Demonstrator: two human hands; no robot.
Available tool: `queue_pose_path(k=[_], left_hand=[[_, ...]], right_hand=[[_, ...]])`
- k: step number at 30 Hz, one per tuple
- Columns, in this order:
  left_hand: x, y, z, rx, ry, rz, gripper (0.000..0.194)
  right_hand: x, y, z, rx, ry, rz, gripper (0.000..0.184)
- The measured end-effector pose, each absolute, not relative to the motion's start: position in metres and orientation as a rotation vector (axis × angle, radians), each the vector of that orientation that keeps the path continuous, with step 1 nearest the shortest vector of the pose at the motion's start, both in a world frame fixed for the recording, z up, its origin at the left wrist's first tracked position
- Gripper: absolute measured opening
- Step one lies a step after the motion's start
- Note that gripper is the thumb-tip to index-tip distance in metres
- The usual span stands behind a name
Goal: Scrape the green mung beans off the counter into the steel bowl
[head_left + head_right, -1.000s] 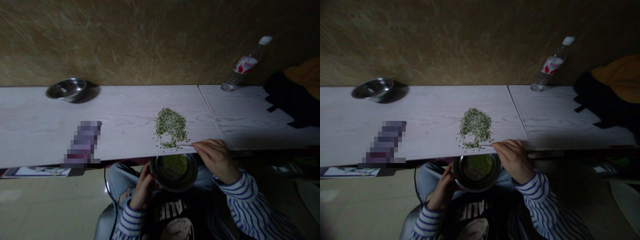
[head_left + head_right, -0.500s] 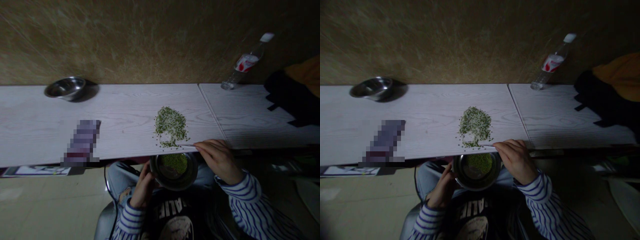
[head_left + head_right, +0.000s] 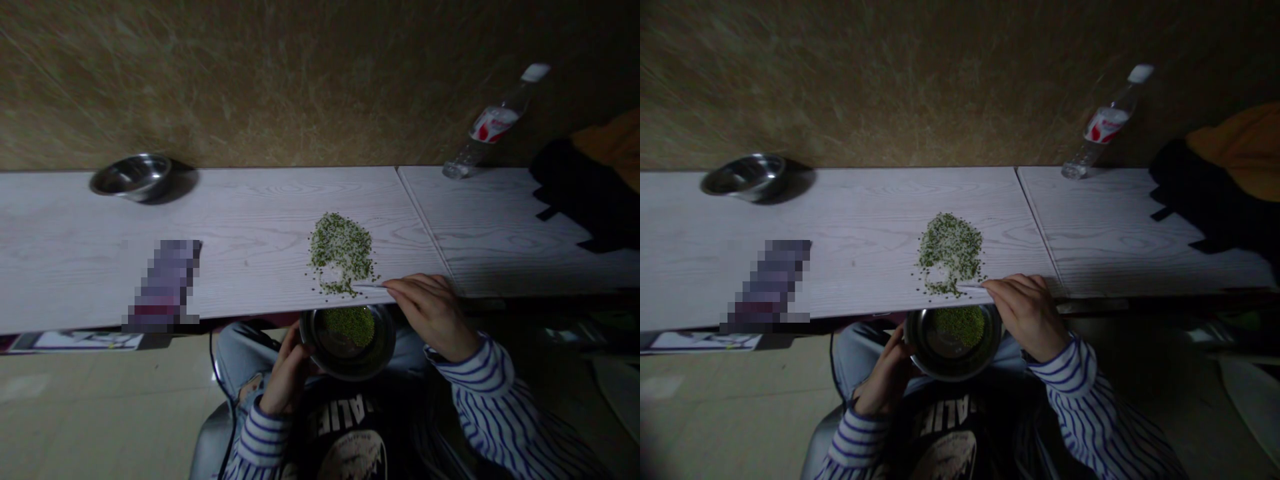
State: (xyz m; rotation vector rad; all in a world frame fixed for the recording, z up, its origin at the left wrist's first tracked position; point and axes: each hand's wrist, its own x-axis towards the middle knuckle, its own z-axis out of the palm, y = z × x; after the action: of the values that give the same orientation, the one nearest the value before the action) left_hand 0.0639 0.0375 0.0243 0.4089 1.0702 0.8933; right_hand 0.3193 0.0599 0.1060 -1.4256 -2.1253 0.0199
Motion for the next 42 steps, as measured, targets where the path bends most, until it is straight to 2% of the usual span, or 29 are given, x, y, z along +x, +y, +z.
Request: queue_pose_path(k=[15, 31, 42], left_hand=[[0.066, 0.037, 0.023, 0.403, 1.074, 0.919, 0.045], [0.068, 0.037, 0.025, 0.382, 1.074, 0.912, 0.048], [0.065, 0.037, 0.023, 0.389, 1.068, 0.928, 0.048]], right_hand=[[0.317, 0.059, 0.105, -1.409, -2.14, 0.097, 0.015], [0.312, 0.047, 0.105, -1.393, -2.157, 0.184, 0.016], [0.317, 0.049, 0.101, -1.451, -2.103, 0.131, 0.015]])
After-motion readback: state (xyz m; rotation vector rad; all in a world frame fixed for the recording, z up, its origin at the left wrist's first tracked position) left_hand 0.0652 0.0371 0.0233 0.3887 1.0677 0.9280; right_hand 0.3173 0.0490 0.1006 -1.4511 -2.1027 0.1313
